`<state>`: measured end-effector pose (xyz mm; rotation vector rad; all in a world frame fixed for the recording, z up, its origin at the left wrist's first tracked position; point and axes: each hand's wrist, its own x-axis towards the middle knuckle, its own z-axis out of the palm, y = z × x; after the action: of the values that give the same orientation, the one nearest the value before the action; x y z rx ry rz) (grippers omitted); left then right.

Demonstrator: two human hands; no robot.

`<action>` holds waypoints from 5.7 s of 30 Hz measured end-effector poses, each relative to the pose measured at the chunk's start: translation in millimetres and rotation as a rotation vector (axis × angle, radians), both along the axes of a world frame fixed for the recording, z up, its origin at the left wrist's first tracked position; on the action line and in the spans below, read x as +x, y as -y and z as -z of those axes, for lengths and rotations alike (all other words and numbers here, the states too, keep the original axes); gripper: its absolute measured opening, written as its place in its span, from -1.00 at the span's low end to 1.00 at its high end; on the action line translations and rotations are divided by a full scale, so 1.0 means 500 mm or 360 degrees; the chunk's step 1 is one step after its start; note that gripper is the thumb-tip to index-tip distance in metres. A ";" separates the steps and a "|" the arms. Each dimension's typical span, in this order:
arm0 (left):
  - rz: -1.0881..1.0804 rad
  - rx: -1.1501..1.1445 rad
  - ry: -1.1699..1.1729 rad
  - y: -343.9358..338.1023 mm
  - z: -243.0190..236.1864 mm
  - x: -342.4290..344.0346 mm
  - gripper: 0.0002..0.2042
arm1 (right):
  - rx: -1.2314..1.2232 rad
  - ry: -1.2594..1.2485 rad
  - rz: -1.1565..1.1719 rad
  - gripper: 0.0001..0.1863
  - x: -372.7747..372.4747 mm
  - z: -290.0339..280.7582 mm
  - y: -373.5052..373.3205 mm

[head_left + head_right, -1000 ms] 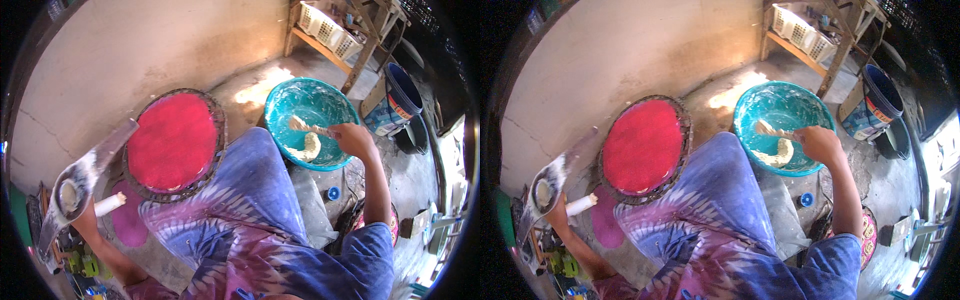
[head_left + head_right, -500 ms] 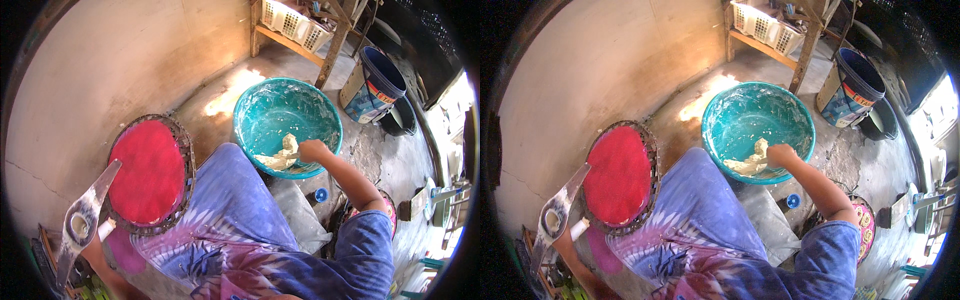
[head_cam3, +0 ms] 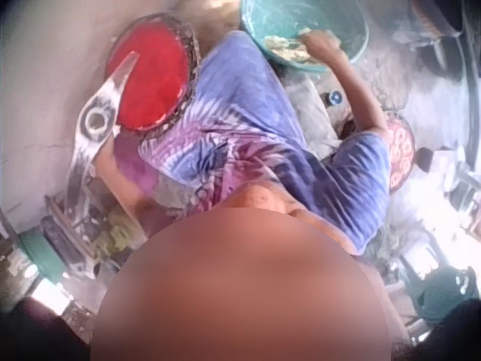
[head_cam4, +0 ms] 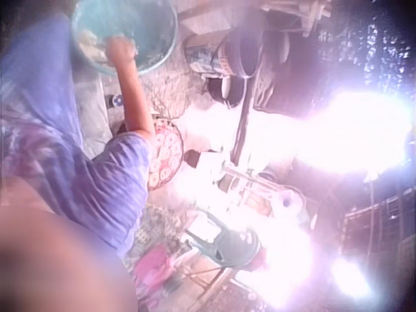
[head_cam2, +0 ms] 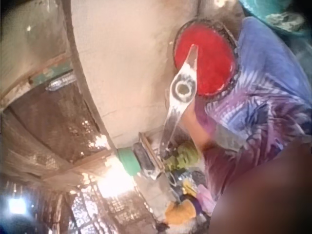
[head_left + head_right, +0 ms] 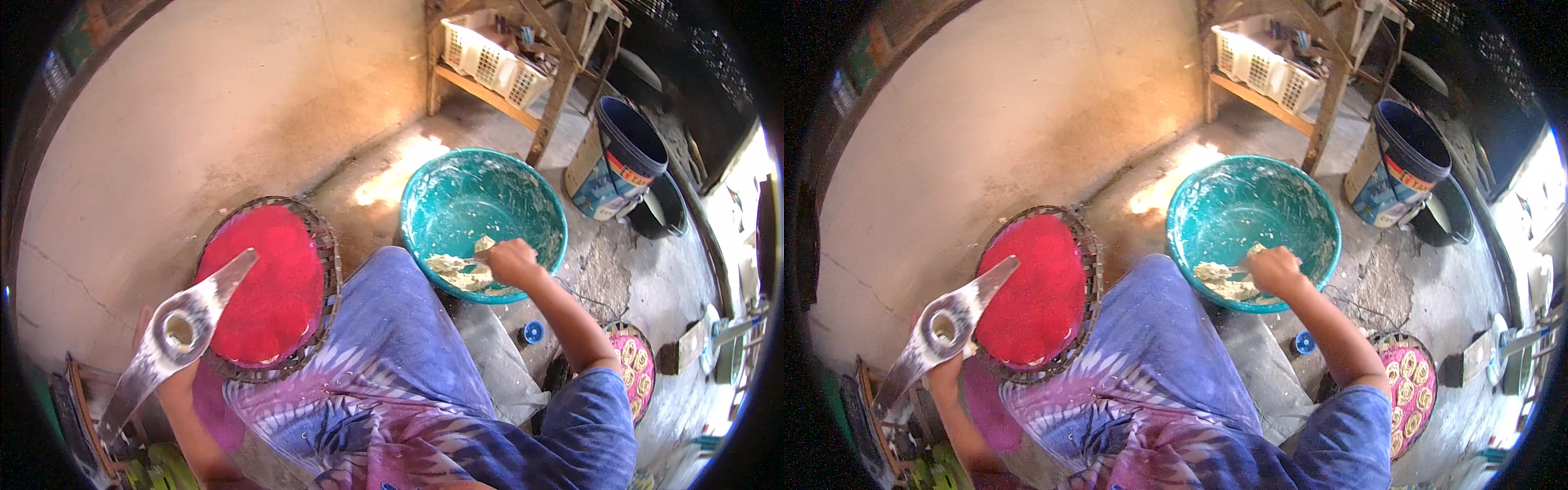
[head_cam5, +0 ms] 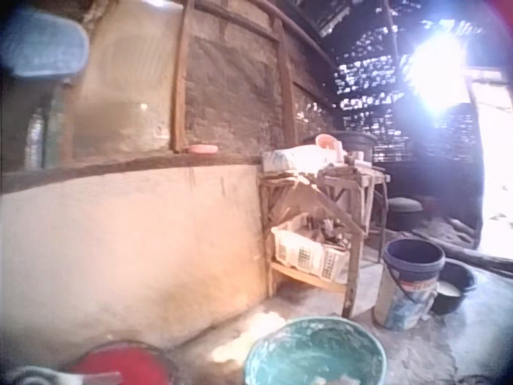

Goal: The person scoops dough from a green basin and loads it into a manual extruder. They then press the plunger to extrude noodles into spiral shapes onto a red tray. The person repeats this process, occasionally adjusting the tray and refilling the extruder.

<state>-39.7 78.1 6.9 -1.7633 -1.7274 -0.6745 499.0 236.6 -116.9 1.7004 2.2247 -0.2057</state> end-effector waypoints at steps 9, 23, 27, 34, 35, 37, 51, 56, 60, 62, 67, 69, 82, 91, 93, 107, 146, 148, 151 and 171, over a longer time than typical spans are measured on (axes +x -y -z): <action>0.0586 -0.0333 0.0286 -0.093 -0.069 0.174 -0.68 | 0.0760 -0.0601 -0.0816 -0.63 -0.099 -0.483 0.073; 0.0737 0.0040 0.0410 -0.029 -0.106 0.181 -0.64 | 0.1461 -0.0182 -0.1825 -0.58 -0.430 -0.543 0.183; 0.0436 -0.0381 0.0354 0.037 -0.104 0.178 -0.62 | 0.1440 -0.0218 -0.1885 -0.65 -0.411 -0.502 0.237; 0.0167 0.0110 0.0806 0.117 -0.073 0.095 -0.58 | 0.0996 -0.0633 -0.1425 -0.66 -0.273 -0.457 0.247; 0.0035 0.0138 0.0663 0.132 -0.070 0.079 -0.59 | 0.0743 -0.0632 -0.1375 -0.66 -0.269 -0.420 0.239; -0.0117 0.0229 0.0331 0.163 -0.062 0.046 -0.63 | 0.0082 -0.0472 -0.1310 -0.63 -0.267 -0.319 0.227; -0.0229 0.0036 0.0279 0.248 0.027 0.053 -0.52 | -0.0189 -0.0765 -0.0880 -0.62 -0.599 0.222 0.277; -0.0209 0.0001 0.0257 0.254 0.050 0.042 -0.56 | -0.0570 -0.1290 -0.0769 -0.62 -0.535 0.183 0.274; -0.0127 0.0103 0.0354 0.236 0.048 0.063 -0.59 | -0.0773 -0.1897 -0.0611 -0.66 -0.476 0.031 0.270; -0.0004 -0.0013 0.0815 0.224 0.033 0.084 -0.62 | -0.0837 -0.2319 -0.0797 -0.61 -0.457 -0.070 0.270; 0.0104 -0.0176 0.0616 0.199 0.001 0.142 -0.59 | -0.0546 -0.3032 -0.1054 -0.64 -0.495 -0.266 0.266; 0.0148 -0.0036 0.0598 0.186 0.006 0.162 -0.57 | -0.0184 -0.2901 -0.1293 -0.59 -0.530 -0.290 0.268; 0.0071 0.0055 0.0901 0.188 0.076 0.102 -0.54 | 0.0078 -0.1540 -0.1257 -0.45 -0.375 -0.228 0.220; -0.0265 0.0071 0.0809 0.240 0.063 0.037 -0.51 | -0.0433 -0.0542 -0.1335 -0.78 -0.260 -0.012 0.250; -0.0203 0.0137 0.0767 0.227 0.064 0.038 -0.55 | -0.0599 -0.0662 -0.1103 -0.78 -0.261 -0.081 0.222; -0.0169 0.0170 0.0296 0.166 0.038 0.043 -0.67 | 0.0453 -0.0832 -0.1495 -0.60 -0.388 -0.422 0.213; -0.0221 -0.0149 0.0300 0.115 0.002 0.083 -0.69 | 0.1109 -0.0669 -0.2018 -0.56 -0.553 -0.417 0.231; -0.0242 -0.0149 0.0332 0.117 0.013 0.063 -0.69 | 0.1022 -0.0529 -0.2000 -0.56 -0.540 -0.418 0.230; -0.0361 0.0014 0.0103 0.125 0.015 0.020 -0.68 | 0.1023 -0.0460 -0.1730 -0.64 -0.500 -0.435 0.202; -0.0574 0.0238 0.0694 0.123 0.017 0.040 -0.74 | 0.0737 -0.1247 -0.1455 -0.47 -0.503 -0.369 0.206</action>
<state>-19.8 16.4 -1.7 -1.2149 -2.1451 -1.0458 247.6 133.5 67.6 0.5797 3.5991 -0.1375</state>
